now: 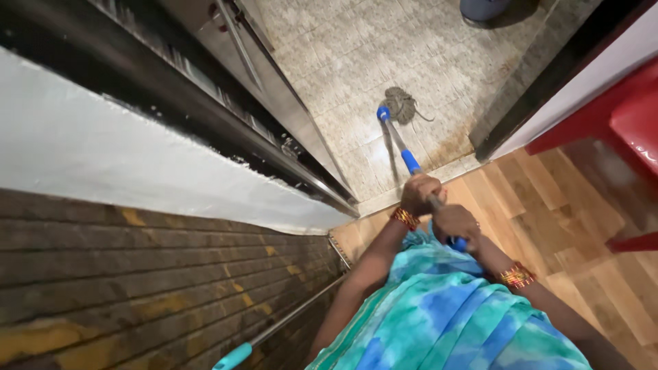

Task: The person mops the tiled floor of a bathroom using a blue mop. They move the mop back and forth across the floor, cleaning around a toilet, a sink, and a bucket containing water.

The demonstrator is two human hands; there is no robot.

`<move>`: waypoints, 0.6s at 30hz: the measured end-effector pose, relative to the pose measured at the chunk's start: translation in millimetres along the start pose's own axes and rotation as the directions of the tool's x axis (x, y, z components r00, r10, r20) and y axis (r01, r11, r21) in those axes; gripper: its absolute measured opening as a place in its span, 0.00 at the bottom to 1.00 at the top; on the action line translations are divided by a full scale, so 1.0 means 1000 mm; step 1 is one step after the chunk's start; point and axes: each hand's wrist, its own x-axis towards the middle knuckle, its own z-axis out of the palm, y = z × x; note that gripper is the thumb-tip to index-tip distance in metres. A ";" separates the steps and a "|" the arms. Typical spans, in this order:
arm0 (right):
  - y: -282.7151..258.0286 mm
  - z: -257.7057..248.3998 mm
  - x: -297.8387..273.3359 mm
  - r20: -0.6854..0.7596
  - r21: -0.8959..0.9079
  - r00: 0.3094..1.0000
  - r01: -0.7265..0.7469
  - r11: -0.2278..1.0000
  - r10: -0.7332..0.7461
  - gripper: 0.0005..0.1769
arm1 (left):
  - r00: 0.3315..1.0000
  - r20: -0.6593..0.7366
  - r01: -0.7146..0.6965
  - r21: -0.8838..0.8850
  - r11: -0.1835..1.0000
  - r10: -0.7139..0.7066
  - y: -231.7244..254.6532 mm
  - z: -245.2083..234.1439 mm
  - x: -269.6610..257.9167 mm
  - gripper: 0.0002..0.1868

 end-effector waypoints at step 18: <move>-0.110 0.005 0.036 -0.256 -0.075 0.949 -0.209 0.975 0.183 0.20 | 0.992 0.012 0.123 -0.217 0.968 -0.124 0.131 -0.047 0.024 0.09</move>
